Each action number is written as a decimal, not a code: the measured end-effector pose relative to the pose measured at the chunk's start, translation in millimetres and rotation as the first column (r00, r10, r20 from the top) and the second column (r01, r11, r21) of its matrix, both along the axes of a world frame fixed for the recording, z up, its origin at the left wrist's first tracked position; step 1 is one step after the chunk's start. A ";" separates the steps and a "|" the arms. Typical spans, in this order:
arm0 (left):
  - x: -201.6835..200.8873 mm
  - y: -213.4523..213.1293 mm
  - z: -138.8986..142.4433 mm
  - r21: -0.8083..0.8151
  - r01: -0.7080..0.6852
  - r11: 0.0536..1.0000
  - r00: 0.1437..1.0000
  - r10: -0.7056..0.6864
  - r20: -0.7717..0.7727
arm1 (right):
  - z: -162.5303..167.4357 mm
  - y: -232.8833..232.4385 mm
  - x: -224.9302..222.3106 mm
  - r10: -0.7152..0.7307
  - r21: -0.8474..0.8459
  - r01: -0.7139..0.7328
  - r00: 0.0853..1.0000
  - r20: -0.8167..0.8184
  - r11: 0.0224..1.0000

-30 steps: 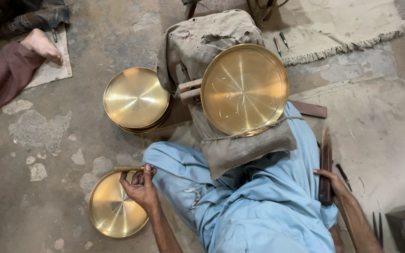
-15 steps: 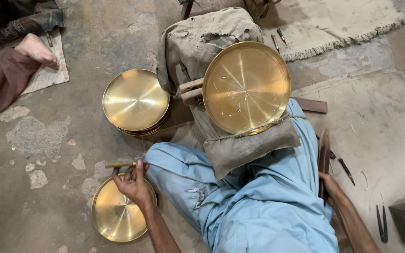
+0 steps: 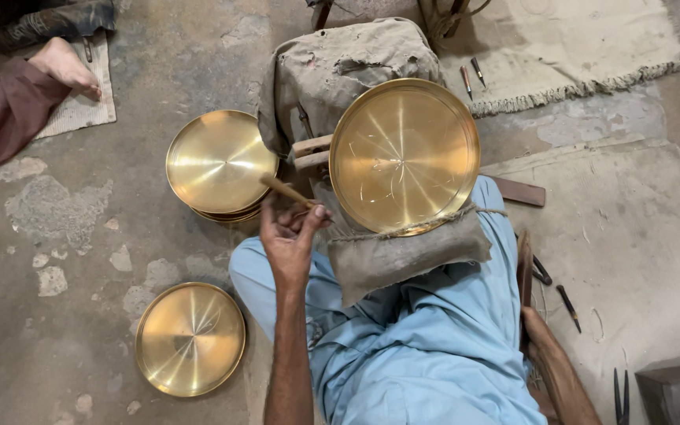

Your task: The person sits cross-legged and uses a wooden mallet and a cylindrical wooden tool to hammer a brass plate resting on a cloth pad. The person repeatedly strikes the plate to create a radial pattern while rotating the plate to work different sections.

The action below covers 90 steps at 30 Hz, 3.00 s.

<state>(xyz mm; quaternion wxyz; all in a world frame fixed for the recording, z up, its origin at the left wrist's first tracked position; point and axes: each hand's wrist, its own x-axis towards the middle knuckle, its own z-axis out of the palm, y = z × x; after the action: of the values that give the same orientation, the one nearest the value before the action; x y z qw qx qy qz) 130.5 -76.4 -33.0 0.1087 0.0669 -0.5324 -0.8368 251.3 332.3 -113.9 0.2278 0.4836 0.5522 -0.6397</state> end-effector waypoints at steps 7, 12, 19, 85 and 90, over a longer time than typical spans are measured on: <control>3.7 -4.0 7.1 -0.170 -0.156 0.973 0.987 0.158 -0.003 | 2.9 29.3 -13.8 0.345 0.282 -0.334 0.939 0.010 0.900; -4.8 11.3 15.6 -0.238 -0.158 0.958 0.987 0.156 -0.026 | 17.9 54.8 -39.4 0.665 0.679 -0.490 0.747 0.005 0.547; -39.0 54.2 28.5 -0.448 -0.106 0.888 0.994 0.097 -0.044 | 46.5 48.9 -72.4 0.527 0.490 -0.224 0.528 -0.665 0.842; -90.7 104.5 2.6 -0.614 -0.287 0.735 0.953 0.153 -0.262 | 309.4 -105.0 -261.1 0.819 0.674 0.685 -0.198 0.539 -0.277; -89.3 104.3 2.9 -0.610 -0.273 0.744 0.958 0.150 -0.246 | 308.6 -107.4 -262.3 0.836 0.780 0.574 -0.278 0.473 -0.251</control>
<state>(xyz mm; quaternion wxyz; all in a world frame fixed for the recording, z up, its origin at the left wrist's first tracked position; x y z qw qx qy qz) 41.2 28.0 -30.1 0.2672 0.0099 -0.7613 -0.5907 -11.0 224.9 194.7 -0.2489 -0.4815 0.8370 0.0758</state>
